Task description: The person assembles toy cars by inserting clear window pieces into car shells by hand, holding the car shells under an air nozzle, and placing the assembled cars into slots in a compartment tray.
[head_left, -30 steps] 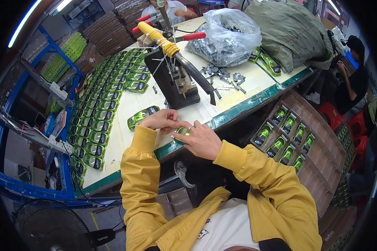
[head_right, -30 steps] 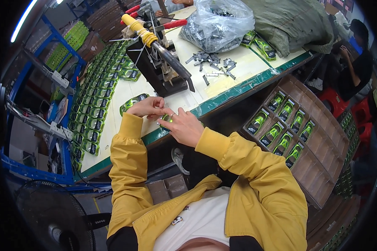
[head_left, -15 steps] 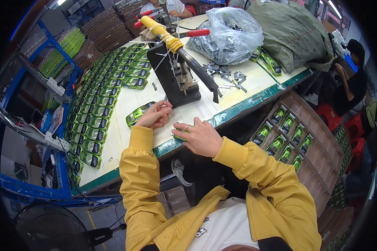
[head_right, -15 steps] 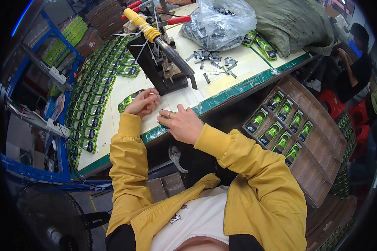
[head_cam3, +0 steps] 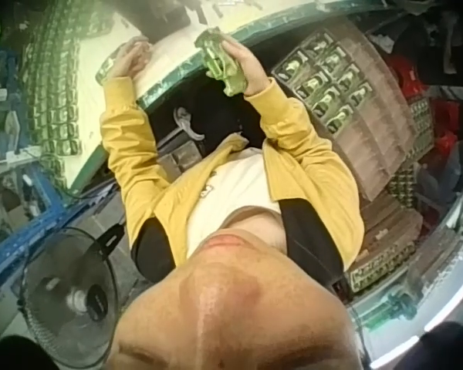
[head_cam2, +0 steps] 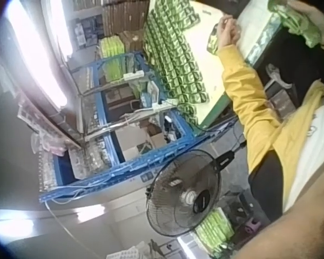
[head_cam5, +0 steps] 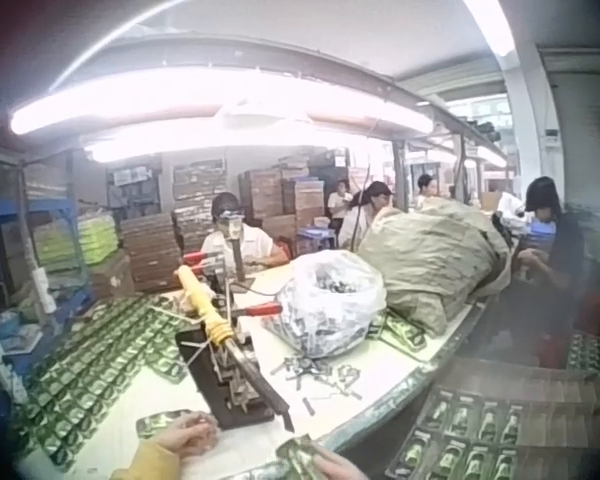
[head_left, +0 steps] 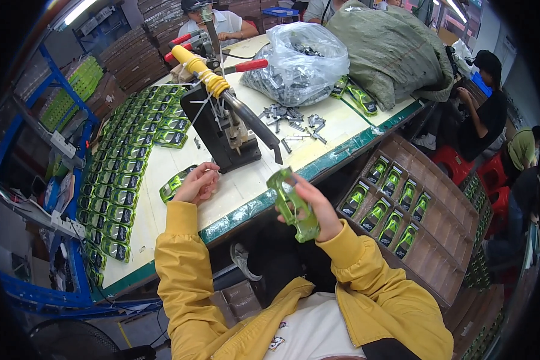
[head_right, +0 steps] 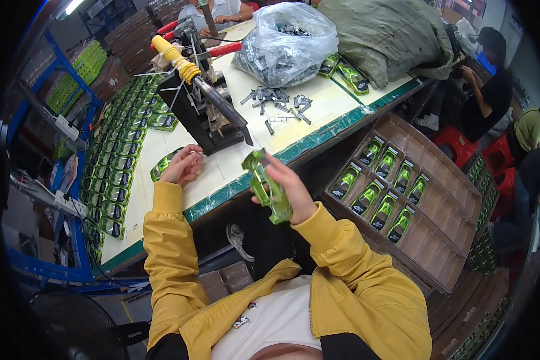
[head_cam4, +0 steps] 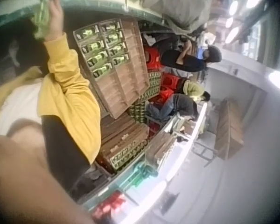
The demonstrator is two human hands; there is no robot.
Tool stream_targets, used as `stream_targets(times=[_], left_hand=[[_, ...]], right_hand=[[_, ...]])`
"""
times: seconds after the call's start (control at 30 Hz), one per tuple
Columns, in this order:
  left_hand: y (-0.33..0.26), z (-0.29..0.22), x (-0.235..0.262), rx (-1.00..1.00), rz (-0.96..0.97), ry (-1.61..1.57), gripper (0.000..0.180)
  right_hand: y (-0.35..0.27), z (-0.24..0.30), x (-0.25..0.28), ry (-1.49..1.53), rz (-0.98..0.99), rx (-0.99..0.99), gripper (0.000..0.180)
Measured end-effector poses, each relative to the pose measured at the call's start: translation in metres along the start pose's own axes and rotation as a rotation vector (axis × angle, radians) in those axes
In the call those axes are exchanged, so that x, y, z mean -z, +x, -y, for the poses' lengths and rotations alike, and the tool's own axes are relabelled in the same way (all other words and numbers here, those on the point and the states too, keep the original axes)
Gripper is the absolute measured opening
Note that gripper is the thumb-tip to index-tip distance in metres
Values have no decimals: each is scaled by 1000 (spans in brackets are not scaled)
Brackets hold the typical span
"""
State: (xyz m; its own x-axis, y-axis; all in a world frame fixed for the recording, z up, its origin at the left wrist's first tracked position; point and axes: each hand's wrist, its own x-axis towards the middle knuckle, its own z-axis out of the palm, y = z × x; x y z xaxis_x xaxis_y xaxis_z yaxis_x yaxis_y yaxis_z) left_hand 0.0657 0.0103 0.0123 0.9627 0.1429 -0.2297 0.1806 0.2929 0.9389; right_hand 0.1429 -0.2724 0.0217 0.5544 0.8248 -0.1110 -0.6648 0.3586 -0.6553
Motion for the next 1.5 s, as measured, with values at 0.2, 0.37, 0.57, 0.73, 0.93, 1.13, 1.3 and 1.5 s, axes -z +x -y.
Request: stream_targets(times=[0.2, 0.37, 0.57, 0.73, 0.93, 1.13, 1.3, 1.5], left_hand=[[0, 1, 1, -10, 0, 4, 17], [0, 1, 0, -5, -2, 4, 16], [0, 1, 1, -18, 5, 1, 15], [2, 2, 1, -25, 5, 24, 16], [1, 1, 2, -9, 4, 3, 14], [2, 2, 3, -17, 33, 2, 14], [2, 1, 1, -16, 21, 19, 14], [2, 2, 0, -15, 22, 30, 14]], right_hand=[[12, 13, -5, 535, 74, -153, 36], [7, 17, -21, 595, 101, -146, 37], [2, 23, -31, 640, 112, -146, 37], [-1, 25, -32, 652, 88, -145, 37], [-1, 25, -31, 668, 113, -166, 36], [0, 26, -29, 676, 118, -205, 37], [1, 27, -26, 718, 135, -226, 36], [1, 28, -26, 751, 139, -244, 35]])
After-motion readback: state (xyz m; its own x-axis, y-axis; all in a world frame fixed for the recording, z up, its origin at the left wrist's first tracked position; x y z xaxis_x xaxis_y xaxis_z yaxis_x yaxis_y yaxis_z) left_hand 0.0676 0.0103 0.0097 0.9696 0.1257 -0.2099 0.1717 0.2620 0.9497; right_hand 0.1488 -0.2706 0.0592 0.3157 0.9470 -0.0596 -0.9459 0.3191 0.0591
